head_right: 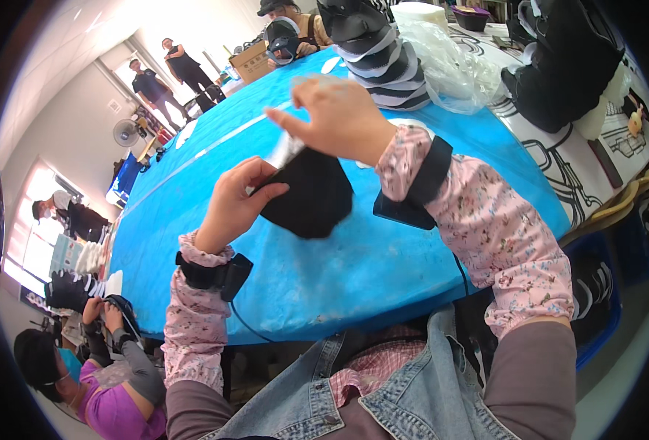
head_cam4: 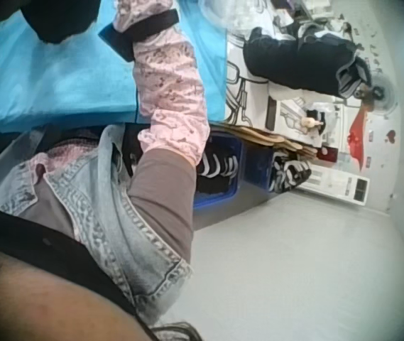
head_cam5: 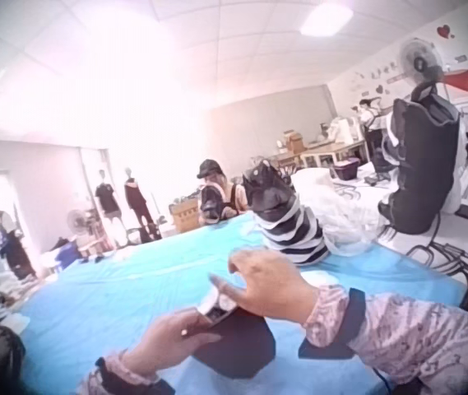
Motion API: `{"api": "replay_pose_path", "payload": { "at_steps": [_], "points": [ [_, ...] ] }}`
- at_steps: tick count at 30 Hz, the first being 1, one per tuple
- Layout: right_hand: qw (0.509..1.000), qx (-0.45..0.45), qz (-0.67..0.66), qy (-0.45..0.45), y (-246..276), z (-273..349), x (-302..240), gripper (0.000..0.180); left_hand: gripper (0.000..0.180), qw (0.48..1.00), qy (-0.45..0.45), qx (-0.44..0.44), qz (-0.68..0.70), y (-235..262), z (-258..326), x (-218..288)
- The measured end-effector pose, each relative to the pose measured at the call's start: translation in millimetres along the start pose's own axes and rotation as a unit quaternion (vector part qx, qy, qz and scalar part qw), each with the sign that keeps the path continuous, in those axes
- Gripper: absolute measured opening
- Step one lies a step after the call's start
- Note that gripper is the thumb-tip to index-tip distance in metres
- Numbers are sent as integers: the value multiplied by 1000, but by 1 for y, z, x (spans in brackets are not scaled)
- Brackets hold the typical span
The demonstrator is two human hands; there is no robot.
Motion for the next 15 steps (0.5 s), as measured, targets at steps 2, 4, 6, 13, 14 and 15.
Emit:
{"api": "replay_pose_path", "payload": {
  "at_steps": [2, 4, 6, 13, 14, 15],
  "points": [
    [989, 9, -33, 142, 0, -4, -37, 46, 20, 996, -39, 0, 84, 8, -3, 11],
    [985, -105, -138, 13, -26, 5, -41, 48, 22, 983, -58, -49, 167, 12, -2, 7],
    [989, -70, -126, -17, -14, 0, -39, 48, 21, 976, -17, -36, 216, 13, -11, -1],
    [982, 36, -183, -5, -7, -16, -38, 32, 47, 947, 109, 232, 195, 37, -23, 0],
    [961, 48, -271, -18, -7, -14, -37, 33, 50, 905, 108, 250, 327, 31, -23, -5],
    [932, 61, -356, -31, -4, -12, -36, 34, 50, 903, 106, 251, 333, 28, -22, -4]
  ]
}}
Point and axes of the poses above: each hand's wrist, its own z-axis away from the middle knuckle, its own y-axis out of the back of the hand, x = y × z, the point moved 9 cm from there along -z, towards the middle knuckle, and after that the axes turned 15 degrees about -z, right-handed, at the moved point
